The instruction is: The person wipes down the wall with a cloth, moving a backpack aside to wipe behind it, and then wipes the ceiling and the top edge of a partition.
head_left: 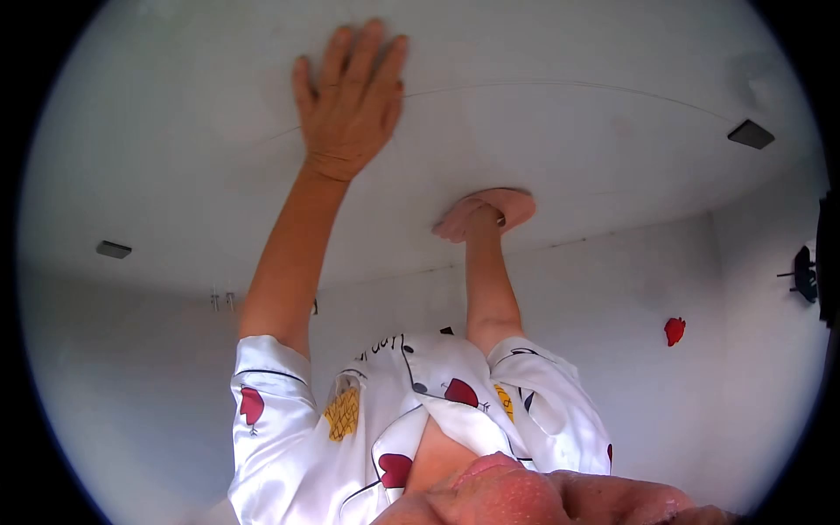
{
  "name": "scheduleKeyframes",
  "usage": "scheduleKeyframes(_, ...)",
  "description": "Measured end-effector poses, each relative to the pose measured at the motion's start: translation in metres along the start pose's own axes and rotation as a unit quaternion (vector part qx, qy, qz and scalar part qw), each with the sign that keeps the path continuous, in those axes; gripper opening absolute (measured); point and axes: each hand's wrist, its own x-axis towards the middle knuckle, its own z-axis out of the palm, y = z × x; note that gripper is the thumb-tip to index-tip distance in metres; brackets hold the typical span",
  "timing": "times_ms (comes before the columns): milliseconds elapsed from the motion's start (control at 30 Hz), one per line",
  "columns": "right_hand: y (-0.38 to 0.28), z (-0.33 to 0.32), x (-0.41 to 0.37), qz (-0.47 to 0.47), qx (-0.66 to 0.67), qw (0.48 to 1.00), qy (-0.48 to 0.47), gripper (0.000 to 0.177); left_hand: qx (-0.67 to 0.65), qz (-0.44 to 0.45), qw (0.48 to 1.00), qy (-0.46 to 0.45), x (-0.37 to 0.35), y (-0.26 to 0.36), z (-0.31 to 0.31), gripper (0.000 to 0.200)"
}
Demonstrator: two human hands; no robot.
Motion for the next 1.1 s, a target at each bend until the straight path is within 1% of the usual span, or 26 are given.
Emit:
scheduleKeyframes(67, -0.014, -0.007, -0.018, -0.027, 0.031, 0.999, 0.035, 0.034, -0.066, 0.010, 0.998, 0.008, 0.013, 0.011, -0.009, 0.050)
scheduleKeyframes(167, -0.039, -0.008, -0.048, -0.082, 0.075, 0.989, 0.101, 0.033, -0.124, 0.024, 0.992, 0.014, 0.004, -0.010, -0.053, 0.044)
scheduleKeyframes(267, -0.085, -0.033, -0.074, -0.161, 0.098, 0.965, 0.181, 0.033, -0.038, 0.073, 0.996, 0.016, -0.013, -0.061, -0.097, 0.043)
scheduleKeyframes(433, -0.168, -0.089, -0.118, -0.307, 0.105, 0.903, 0.281, 0.032, 0.054, 0.028, 0.998, -0.024, -0.025, -0.149, -0.119, 0.047)
scheduleKeyframes(533, -0.206, -0.111, -0.147, -0.355, 0.074, 0.879, 0.310, 0.032, 0.086, 0.018, 0.996, -0.029, -0.035, -0.177, -0.130, 0.050)
scheduleKeyframes(600, -0.225, -0.118, -0.161, -0.367, 0.041, 0.872, 0.322, 0.031, 0.069, 0.021, 0.997, -0.028, -0.040, -0.193, -0.125, 0.051)
scheduleKeyframes(667, -0.238, -0.116, -0.170, -0.360, -0.009, 0.873, 0.328, 0.031, 0.029, 0.025, 0.999, -0.026, -0.046, -0.203, -0.112, 0.052)
scheduleKeyframes(767, -0.241, -0.101, -0.174, -0.321, -0.103, 0.883, 0.328, 0.030, 0.085, 0.008, 0.995, -0.048, -0.051, -0.205, -0.098, 0.053)
scheduleKeyframes(867, -0.226, -0.077, -0.175, -0.253, -0.222, 0.890, 0.309, 0.030, 0.102, 0.024, 0.994, -0.009, -0.041, -0.195, -0.113, 0.049)
scheduleKeyframes(900, -0.218, -0.068, -0.175, -0.227, -0.267, 0.888, 0.297, 0.030, -0.115, -0.042, 0.986, 0.109, -0.041, -0.183, -0.094, 0.050)
scheduleKeyframes(933, -0.209, -0.060, -0.177, -0.197, -0.313, 0.886, 0.279, 0.030, -0.323, -0.108, 0.914, 0.221, -0.040, -0.169, -0.063, 0.051)
scheduleKeyframes(1000, -0.193, -0.042, -0.185, -0.137, -0.413, 0.869, 0.236, 0.029, -0.337, -0.107, 0.907, 0.227, -0.045, -0.173, -0.055, 0.052)
scheduleKeyframes(1033, -0.188, -0.034, -0.190, -0.109, -0.463, 0.855, 0.209, 0.029, -0.147, -0.039, 0.981, 0.121, -0.051, -0.194, -0.077, 0.053)
scheduleKeyframes(1067, -0.183, -0.029, -0.197, -0.078, -0.513, 0.836, 0.178, 0.029, 0.053, 0.031, 0.998, 0.009, -0.053, -0.204, -0.091, 0.053)
scheduleKeyframes(1100, -0.181, -0.023, -0.204, -0.053, -0.564, 0.812, 0.143, 0.029, 0.057, 0.031, 0.998, 0.005, -0.051, -0.203, -0.092, 0.053)
